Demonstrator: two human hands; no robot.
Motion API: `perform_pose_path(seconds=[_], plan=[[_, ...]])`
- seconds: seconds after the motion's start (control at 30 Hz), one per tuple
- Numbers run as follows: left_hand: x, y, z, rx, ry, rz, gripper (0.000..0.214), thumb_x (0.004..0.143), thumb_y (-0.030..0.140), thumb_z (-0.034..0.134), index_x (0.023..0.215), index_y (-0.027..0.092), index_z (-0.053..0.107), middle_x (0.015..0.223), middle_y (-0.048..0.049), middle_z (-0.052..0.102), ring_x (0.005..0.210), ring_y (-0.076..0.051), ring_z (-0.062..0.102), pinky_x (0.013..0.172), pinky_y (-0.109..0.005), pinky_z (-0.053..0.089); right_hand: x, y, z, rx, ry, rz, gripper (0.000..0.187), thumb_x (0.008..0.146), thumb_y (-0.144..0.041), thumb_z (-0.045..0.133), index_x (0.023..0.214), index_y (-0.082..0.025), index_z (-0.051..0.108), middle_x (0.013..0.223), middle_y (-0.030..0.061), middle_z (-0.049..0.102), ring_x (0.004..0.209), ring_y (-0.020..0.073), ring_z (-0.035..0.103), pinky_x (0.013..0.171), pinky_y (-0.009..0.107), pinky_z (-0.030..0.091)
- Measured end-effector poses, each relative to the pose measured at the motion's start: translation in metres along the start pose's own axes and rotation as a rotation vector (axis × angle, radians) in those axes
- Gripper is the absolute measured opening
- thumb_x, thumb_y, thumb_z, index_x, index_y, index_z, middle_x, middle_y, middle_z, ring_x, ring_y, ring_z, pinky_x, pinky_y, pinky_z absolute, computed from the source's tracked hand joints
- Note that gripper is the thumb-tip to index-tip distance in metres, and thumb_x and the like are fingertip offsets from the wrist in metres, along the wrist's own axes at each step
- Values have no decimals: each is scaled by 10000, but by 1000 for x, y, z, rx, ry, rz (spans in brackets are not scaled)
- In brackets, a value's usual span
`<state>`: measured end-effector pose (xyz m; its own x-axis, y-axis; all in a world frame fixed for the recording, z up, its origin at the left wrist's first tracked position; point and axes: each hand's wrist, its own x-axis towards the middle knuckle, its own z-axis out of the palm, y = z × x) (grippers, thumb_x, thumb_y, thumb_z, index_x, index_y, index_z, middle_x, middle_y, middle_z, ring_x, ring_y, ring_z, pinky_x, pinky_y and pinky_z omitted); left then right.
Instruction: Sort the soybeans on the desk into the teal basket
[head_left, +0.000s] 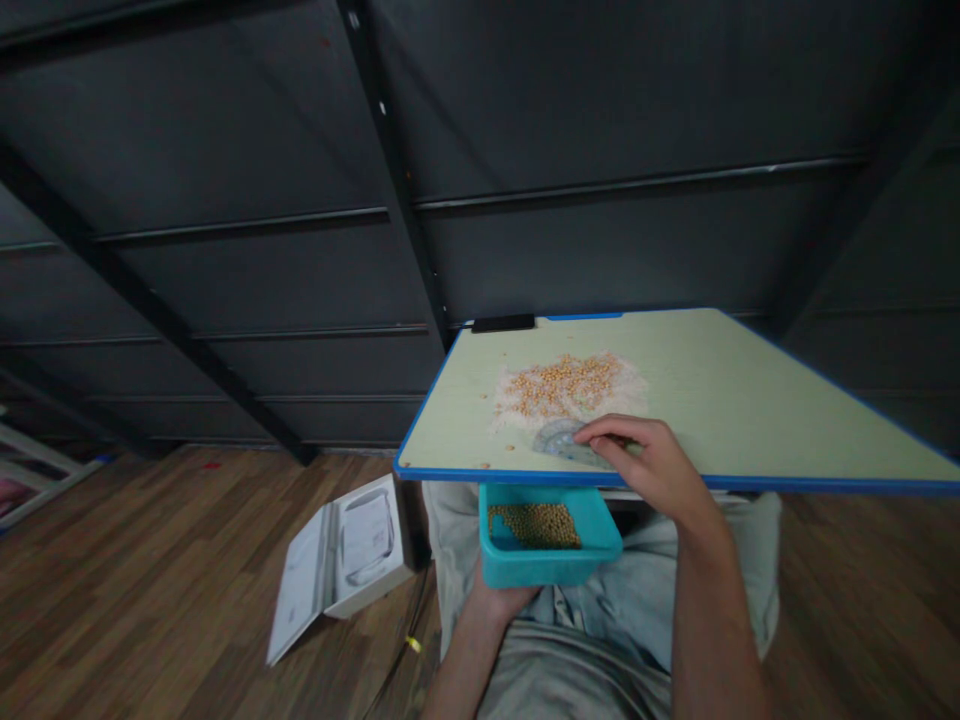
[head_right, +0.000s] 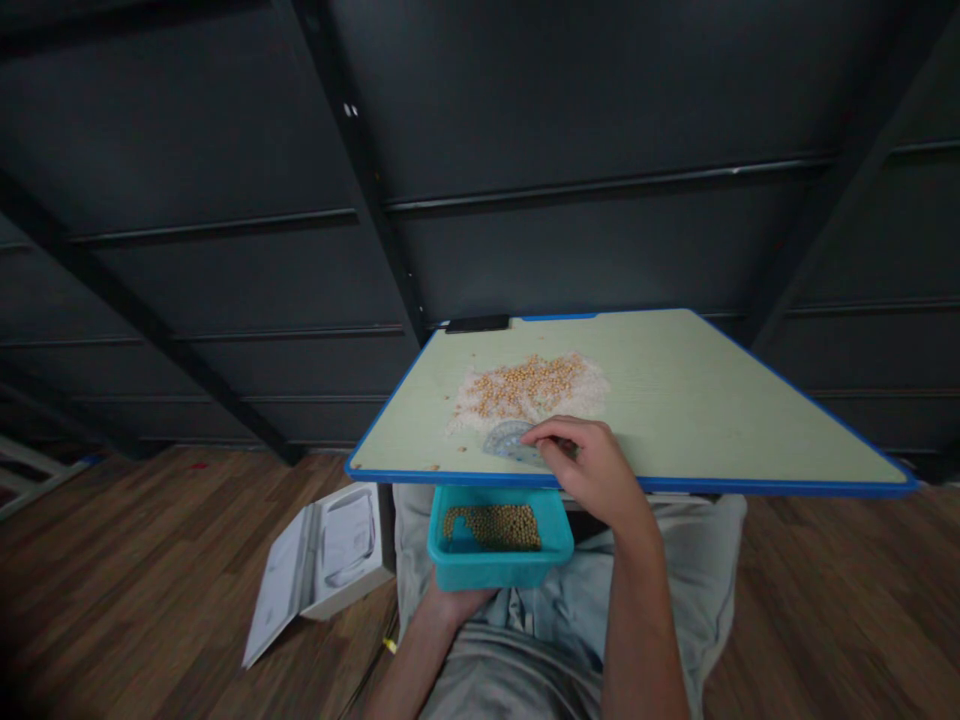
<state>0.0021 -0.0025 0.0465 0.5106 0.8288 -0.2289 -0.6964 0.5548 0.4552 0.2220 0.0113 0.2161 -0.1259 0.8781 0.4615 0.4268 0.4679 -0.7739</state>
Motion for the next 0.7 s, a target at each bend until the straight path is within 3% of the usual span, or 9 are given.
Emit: perform_pose_path(seconds=[0.13, 0.5, 0.7], plan=[[-1, 0, -1, -14, 34, -13, 396, 968, 244, 415, 1044, 265, 803, 1113, -26, 835, 1418, -229, 570, 1272, -473, 331, 2, 3, 3, -41, 55, 24, 221, 921, -226, 593, 914, -249, 813, 951, 48, 828, 904, 239, 750, 784, 375, 550], [0, 1, -1, 22, 101, 0, 432, 964, 247, 398, 1112, 293, 801, 1001, -10, 850, 1325, -234, 648, 1262, -474, 359, 4, 9, 5, -96, 157, 20, 241, 914, -222, 570, 908, -239, 810, 933, 50, 818, 837, 222, 734, 752, 357, 545], [-1, 1, 0, 35, 62, 19, 384, 907, 252, 477, 1121, 313, 790, 1159, -3, 826, 1436, -254, 551, 1286, -515, 292, 5, 13, 6, -93, 209, 28, 239, 911, -235, 572, 918, -234, 811, 970, 69, 814, 870, 238, 737, 744, 360, 544]])
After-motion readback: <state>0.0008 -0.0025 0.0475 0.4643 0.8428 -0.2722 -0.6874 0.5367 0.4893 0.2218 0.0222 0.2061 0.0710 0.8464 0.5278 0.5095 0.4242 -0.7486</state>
